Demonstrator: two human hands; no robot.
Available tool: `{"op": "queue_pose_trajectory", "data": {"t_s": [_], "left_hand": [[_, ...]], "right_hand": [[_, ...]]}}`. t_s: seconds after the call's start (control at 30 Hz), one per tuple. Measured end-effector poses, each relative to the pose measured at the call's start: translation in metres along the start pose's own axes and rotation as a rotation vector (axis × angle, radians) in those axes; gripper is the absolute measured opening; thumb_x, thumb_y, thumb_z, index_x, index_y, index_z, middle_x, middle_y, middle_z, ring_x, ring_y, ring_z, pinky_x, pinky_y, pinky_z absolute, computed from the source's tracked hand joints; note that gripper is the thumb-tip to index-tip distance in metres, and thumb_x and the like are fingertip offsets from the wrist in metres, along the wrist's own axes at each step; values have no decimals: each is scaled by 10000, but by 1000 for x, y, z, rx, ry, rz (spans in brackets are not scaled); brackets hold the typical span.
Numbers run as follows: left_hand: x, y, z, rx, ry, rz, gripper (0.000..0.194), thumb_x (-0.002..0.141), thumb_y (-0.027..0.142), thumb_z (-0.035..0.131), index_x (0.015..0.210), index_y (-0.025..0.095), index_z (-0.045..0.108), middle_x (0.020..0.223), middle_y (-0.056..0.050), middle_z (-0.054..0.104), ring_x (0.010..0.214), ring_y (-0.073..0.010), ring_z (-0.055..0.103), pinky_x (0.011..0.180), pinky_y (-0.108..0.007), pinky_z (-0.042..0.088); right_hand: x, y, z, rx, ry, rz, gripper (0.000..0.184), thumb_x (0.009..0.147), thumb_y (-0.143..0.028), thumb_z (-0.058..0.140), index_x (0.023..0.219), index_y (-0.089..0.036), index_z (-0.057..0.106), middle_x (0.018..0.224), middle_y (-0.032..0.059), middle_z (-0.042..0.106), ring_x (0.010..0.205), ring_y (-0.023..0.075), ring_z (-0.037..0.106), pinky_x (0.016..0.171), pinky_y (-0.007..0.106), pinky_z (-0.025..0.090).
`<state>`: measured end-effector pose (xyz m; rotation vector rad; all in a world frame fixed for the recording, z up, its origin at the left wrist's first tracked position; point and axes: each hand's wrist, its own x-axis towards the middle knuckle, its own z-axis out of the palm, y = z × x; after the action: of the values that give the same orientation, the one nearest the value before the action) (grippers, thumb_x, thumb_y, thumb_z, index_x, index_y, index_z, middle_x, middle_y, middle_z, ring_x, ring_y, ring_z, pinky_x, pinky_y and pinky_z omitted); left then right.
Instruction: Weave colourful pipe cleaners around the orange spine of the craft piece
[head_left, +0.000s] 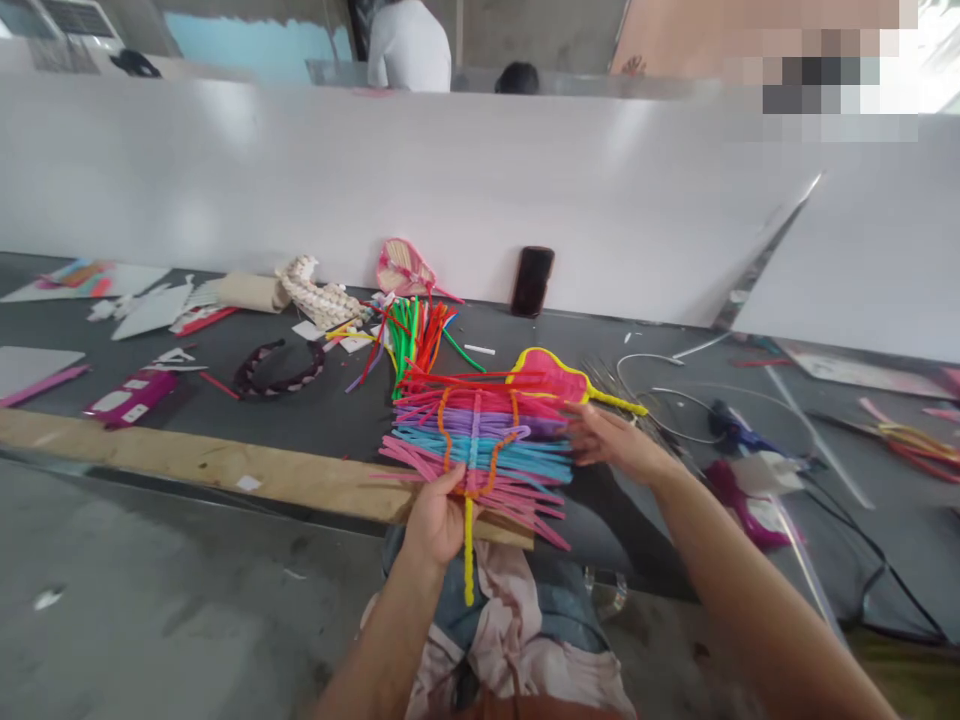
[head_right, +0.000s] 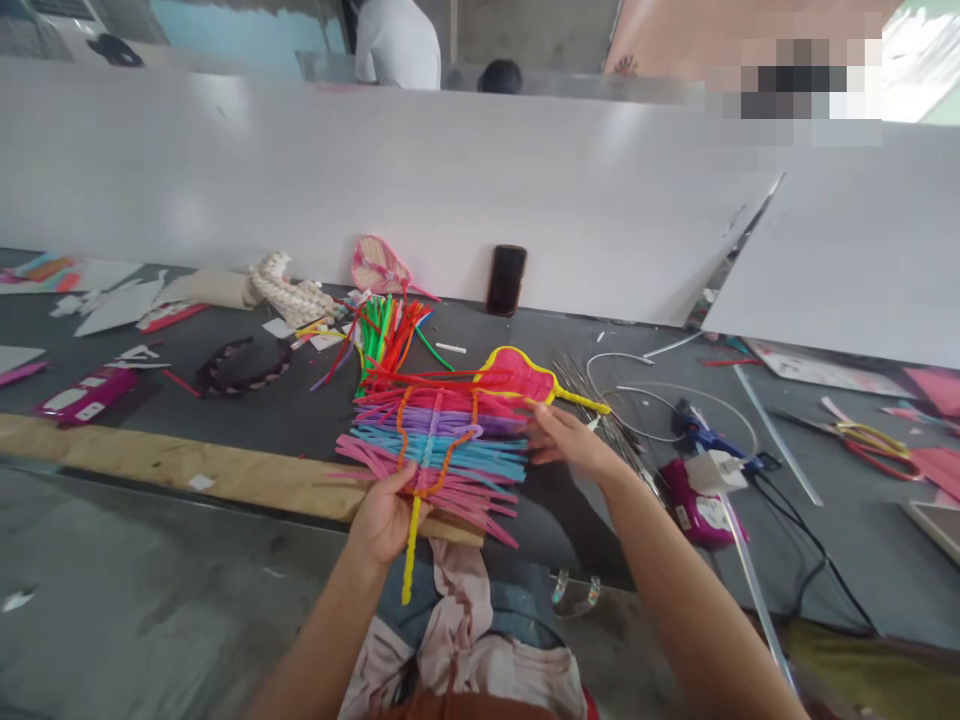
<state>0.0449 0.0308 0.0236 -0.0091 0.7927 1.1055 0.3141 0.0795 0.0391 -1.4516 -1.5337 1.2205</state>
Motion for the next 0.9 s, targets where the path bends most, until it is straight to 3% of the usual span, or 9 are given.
{"op": "queue_pose_trajectory", "data": {"t_s": [0.1,0.17,0.2,0.27,0.37,0.5,0.6,0.77,0.9], "left_hand": [[-2,-3,6,10,55,31,159,853,22,530,763,123,612,635,-18,687,580,-140,692,668,-274,622],[-4,-4,9,19,69,48,153,845,22,543,754,124,611,631,-17,685,584,-144,695,675,-279,622],[-5,-5,10,25,69,57,144,840,22,550,763,123,619,646,-20,692,595,-147,699,683,-282,621],[-7,-5,11,45,49,63,132,829,19,555,812,113,646,703,-37,713,634,-161,711,704,-291,618],[-8,-7,11,113,-2,42,128,815,31,566,863,78,675,768,-77,733,703,-193,723,743,-319,613],[-8,-7,8,170,-15,40,42,785,68,631,801,78,669,736,-81,725,754,-220,724,786,-351,603],[-7,-7,9,175,-18,22,64,787,74,636,844,82,664,759,-80,726,743,-208,717,785,-358,601],[-6,-12,10,192,21,31,32,802,96,640,834,103,644,740,-50,711,720,-185,705,793,-356,591],[-28,4,-11,427,-170,27,229,817,329,694,954,151,651,888,-59,728,845,-192,699,800,-315,563]], "right_hand": [[-10,1,10,-190,311,-145,396,884,-504,519,1121,-205,626,1026,115,701,874,241,665,775,428,562],[-22,-6,29,-361,377,-347,301,941,-377,444,1056,-202,661,1011,106,707,925,230,657,854,422,539],[-28,-10,42,-446,298,-468,301,957,-311,408,1072,-206,666,1027,100,712,968,219,654,888,405,530],[-39,-19,67,-672,-23,-693,362,956,-224,375,1203,-223,639,1214,96,674,1174,221,584,985,406,485],[-47,-22,91,-953,-120,-621,479,962,-331,415,1400,-153,486,1463,140,476,1391,293,371,1085,526,369],[-49,-10,94,-1074,-38,-348,749,915,-570,446,1471,-76,355,1497,220,389,1383,371,363,1076,663,258],[-49,-3,89,-1074,-55,-269,816,896,-622,445,1475,-59,336,1488,240,394,1354,374,395,1053,644,275],[-50,-7,82,-1030,-36,-279,821,875,-633,482,1471,-84,353,1478,208,433,1318,356,401,1027,557,306],[-54,-11,71,-1013,-35,-313,820,869,-633,497,1461,-80,374,1429,206,496,1272,371,416,1020,576,300]]}}
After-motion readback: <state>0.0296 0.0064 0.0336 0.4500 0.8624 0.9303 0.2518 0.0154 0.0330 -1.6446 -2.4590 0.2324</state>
